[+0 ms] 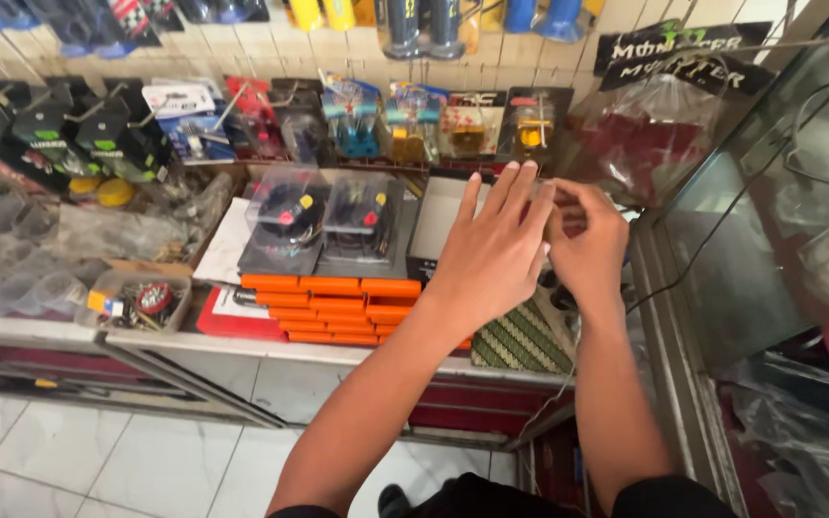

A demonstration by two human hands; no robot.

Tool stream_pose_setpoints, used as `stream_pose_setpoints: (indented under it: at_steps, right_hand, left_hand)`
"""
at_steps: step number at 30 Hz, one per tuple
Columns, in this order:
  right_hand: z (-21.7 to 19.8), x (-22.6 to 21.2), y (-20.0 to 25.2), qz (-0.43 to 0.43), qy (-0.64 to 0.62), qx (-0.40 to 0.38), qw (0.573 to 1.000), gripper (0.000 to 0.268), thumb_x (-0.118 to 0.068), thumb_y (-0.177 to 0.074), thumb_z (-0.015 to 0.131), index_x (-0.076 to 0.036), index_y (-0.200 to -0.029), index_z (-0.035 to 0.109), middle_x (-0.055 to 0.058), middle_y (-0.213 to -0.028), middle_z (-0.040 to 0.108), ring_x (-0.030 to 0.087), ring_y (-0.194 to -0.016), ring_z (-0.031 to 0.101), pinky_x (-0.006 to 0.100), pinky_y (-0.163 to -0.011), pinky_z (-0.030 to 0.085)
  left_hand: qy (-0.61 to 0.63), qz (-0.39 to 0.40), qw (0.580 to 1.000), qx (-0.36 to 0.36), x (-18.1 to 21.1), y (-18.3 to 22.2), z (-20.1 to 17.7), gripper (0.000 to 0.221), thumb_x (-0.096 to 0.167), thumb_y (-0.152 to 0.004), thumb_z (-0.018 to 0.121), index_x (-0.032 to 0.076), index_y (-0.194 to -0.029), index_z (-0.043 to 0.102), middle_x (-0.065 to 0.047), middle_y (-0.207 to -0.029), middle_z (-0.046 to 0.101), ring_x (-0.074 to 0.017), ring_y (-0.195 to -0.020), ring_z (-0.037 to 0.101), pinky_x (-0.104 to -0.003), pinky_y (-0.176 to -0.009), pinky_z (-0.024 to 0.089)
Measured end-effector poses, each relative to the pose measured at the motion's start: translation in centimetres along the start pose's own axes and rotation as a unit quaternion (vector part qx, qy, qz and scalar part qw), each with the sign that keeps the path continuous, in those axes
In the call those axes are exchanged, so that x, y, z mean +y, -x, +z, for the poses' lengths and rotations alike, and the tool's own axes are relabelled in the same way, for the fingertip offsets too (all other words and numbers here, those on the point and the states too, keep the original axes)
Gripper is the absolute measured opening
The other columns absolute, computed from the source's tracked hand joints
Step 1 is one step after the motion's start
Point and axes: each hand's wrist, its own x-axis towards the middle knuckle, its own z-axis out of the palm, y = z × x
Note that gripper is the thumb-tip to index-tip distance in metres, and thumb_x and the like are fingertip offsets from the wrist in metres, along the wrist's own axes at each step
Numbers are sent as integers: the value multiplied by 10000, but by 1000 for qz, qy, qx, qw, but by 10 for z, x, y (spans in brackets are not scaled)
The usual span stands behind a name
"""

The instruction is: The person picks up several packaged motorcycle parts from a shelf and places them onto a glass display counter.

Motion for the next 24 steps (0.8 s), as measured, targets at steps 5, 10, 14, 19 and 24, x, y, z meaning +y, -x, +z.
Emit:
stream_pose_setpoints:
  at_steps: [5, 10, 14, 19, 24]
  right_hand:
    - [27, 36, -29, -25, -4, -21, 999, 372, -28, -899, 711, 7, -1261, 636, 172, -1122, 729, 271, -999, 750, 355, -789, 601]
    - [59, 98, -55, -72, 77, -5, 994, 352, -139, -1006, 645, 7, -1325, 615, 236, -1256, 680, 409, -1200, 644, 460, -977, 527]
    - [91, 154, -72, -67, 7, 31, 997, 446, -194, -1099, 529, 3, -1498, 497, 266, -1458, 584, 412, -1357, 569, 473, -1118, 467]
    - [108, 174, -88, -12, 105, 30, 994, 788, -303, -1034, 650, 22, -1607, 218, 345, -1455, 481, 489, -1331, 501, 503, -1075, 461]
    - [118, 135, -82, 1, 167, 89, 982, 1033, -460, -868, 800, 34, -1533, 184, 347, -1359, 493, 506, -1203, 535, 522, -959, 486]
  left_hand:
    - [-11, 11, 1000, -13, -22, -29, 21, 672, 145, -851, 704, -46, -1441, 446, -228, -1548, 422, -370, -1466, 392, -618, -1179, 290]
    - [-45, 13, 998, -35, -38, -55, 40, 724, 88, -785, 687, -53, -1450, 434, -222, -1554, 416, -346, -1463, 391, -607, -1166, 300]
    - [-44, 13, 997, -61, -50, -63, 53, 729, 111, -791, 676, -55, -1457, 429, -213, -1552, 417, -333, -1465, 387, -607, -1166, 303]
    - [-65, 10, 994, -86, -59, -72, 62, 702, 121, -818, 656, -34, -1464, 428, -187, -1557, 419, -324, -1463, 385, -618, -1145, 313]
    - [-79, -4, 988, -134, -57, -69, 65, 772, 126, -812, 649, -39, -1515, 375, -184, -1603, 380, -334, -1480, 385, -583, -1149, 344]
